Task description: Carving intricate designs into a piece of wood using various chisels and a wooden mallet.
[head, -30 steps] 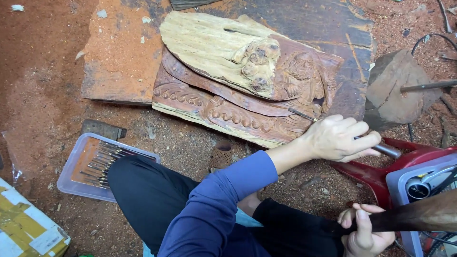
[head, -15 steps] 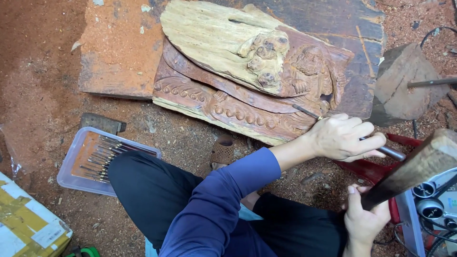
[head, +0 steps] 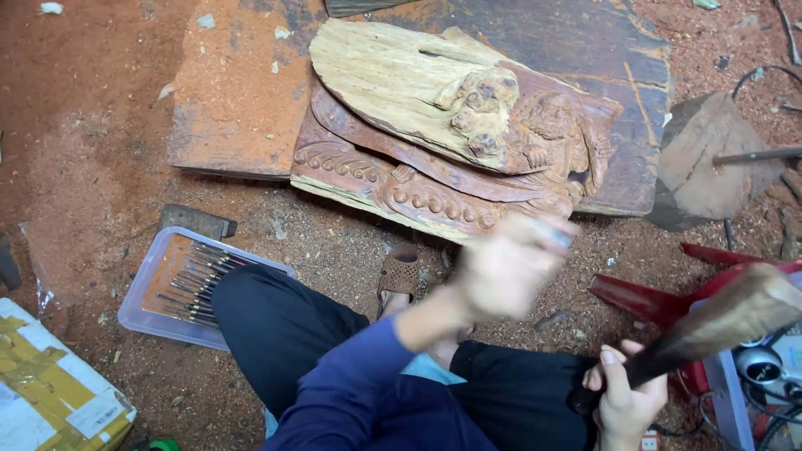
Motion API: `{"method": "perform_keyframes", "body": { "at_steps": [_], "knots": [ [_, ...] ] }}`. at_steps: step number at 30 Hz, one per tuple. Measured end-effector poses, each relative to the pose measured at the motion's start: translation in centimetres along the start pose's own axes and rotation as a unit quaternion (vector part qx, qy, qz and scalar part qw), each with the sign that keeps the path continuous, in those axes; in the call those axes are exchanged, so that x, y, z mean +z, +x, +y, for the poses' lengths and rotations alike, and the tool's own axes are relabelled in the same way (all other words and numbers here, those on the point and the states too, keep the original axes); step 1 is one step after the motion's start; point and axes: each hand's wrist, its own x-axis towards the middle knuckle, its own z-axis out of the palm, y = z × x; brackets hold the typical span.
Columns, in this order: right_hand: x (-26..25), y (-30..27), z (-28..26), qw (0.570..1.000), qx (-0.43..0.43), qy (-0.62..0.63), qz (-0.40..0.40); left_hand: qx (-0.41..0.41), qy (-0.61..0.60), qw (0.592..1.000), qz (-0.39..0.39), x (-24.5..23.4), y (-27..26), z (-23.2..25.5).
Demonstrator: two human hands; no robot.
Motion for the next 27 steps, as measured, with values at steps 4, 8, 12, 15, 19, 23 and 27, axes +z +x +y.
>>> {"method": "perform_keyframes", "body": {
  "at_steps": [4,8,12,15,19,23,27],
  "knots": [
    [-1.4,-0.7,2.8,0.999,-0.017,-0.023,-0.034,0.317,0.403,0.732,0.449,-3.1,-7.5,7.0],
    [-0.5,1.3,0.5,0.971,-0.083,-0.19,-0.118,0.376,0.208,0.765,0.479,-6.8,-9.3,7.6],
    [4.3,2.3,-5.5,0.927,-0.145,-0.322,-0.127,0.378,0.181,0.788,0.45,-7.6,-7.6,7.1],
    [6.0,4.2,-10.0,0.886,-0.165,-0.409,-0.146,0.404,0.188,0.798,0.406,-8.3,-7.1,6.9],
    [6.6,5.5,-14.7,0.83,-0.244,-0.478,-0.15,0.403,0.194,0.81,0.381,-6.9,-6.7,6.5],
    [7.4,4.5,-16.3,0.858,-0.299,-0.384,-0.164,0.373,0.439,0.734,0.36,-0.3,-6.2,6.7],
    [4.6,4.0,-11.3,0.928,-0.166,-0.316,-0.107,0.452,0.324,0.766,0.322,2.8,-6.6,9.3]
  ]
}}
